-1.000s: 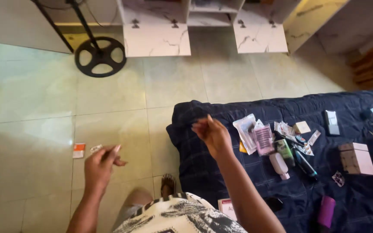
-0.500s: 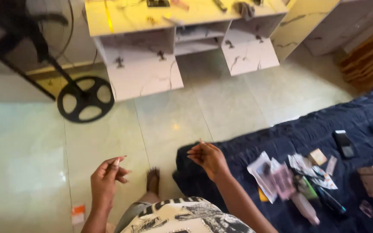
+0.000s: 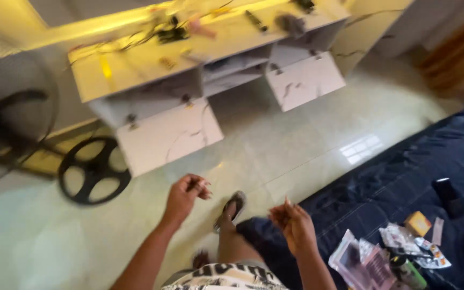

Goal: Sort medicine blisters on a bed, place some into a yellow bag, then retrieve and assemble a spherical decorative lamp and plug it into a wall outlet.

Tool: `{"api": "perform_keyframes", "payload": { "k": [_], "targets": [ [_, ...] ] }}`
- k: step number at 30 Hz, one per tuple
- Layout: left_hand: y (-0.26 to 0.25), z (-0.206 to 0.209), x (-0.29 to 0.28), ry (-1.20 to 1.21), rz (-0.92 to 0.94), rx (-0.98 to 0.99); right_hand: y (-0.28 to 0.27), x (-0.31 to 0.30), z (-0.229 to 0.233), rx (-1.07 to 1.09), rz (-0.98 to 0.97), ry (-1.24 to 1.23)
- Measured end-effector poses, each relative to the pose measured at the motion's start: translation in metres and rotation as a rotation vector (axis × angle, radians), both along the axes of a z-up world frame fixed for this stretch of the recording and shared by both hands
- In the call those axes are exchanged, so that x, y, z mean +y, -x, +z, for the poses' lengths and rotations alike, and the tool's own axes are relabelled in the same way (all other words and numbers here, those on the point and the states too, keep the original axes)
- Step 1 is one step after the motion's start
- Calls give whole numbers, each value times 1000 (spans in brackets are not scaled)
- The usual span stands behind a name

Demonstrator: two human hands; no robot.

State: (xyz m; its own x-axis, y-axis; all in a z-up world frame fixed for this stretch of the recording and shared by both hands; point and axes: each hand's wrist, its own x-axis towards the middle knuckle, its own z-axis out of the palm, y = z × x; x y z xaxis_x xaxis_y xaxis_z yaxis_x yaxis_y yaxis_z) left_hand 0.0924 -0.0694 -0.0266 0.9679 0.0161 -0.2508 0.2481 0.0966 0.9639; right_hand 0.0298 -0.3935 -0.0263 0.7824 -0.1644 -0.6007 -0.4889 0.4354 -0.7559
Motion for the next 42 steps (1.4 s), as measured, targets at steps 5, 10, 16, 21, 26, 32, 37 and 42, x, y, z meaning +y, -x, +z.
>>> {"api": "perform_keyframes", "payload": {
  "k": [5,10,16,21,26,32,37,42],
  "targets": [
    [-86,0,-72,13,-208,5,-72,-66,-39,37,-161,-14],
    [-198,-26,-120,-52,-337,-30,-176,-127,-5,-63,-214,34],
    [-286,15,-173,-317,-389,40,-250,-169,30,-218,-207,89],
    [-351,-22,-233,-194,-381,123,-275,-196,54,-252,-253,-45],
    [-423,-44,-312,-120,-507,107,-295,-263,4,-102,-380,-27],
    [-531,-60,-405,-205,-498,148,-358,-365,-12,56,-460,31],
    [-602,-36,-487,-305,-704,66,-414,-428,3,5,-491,93],
    [-647,-23,-582,-244,-816,-19,-448,-480,-3,6,-579,61]
  ]
}}
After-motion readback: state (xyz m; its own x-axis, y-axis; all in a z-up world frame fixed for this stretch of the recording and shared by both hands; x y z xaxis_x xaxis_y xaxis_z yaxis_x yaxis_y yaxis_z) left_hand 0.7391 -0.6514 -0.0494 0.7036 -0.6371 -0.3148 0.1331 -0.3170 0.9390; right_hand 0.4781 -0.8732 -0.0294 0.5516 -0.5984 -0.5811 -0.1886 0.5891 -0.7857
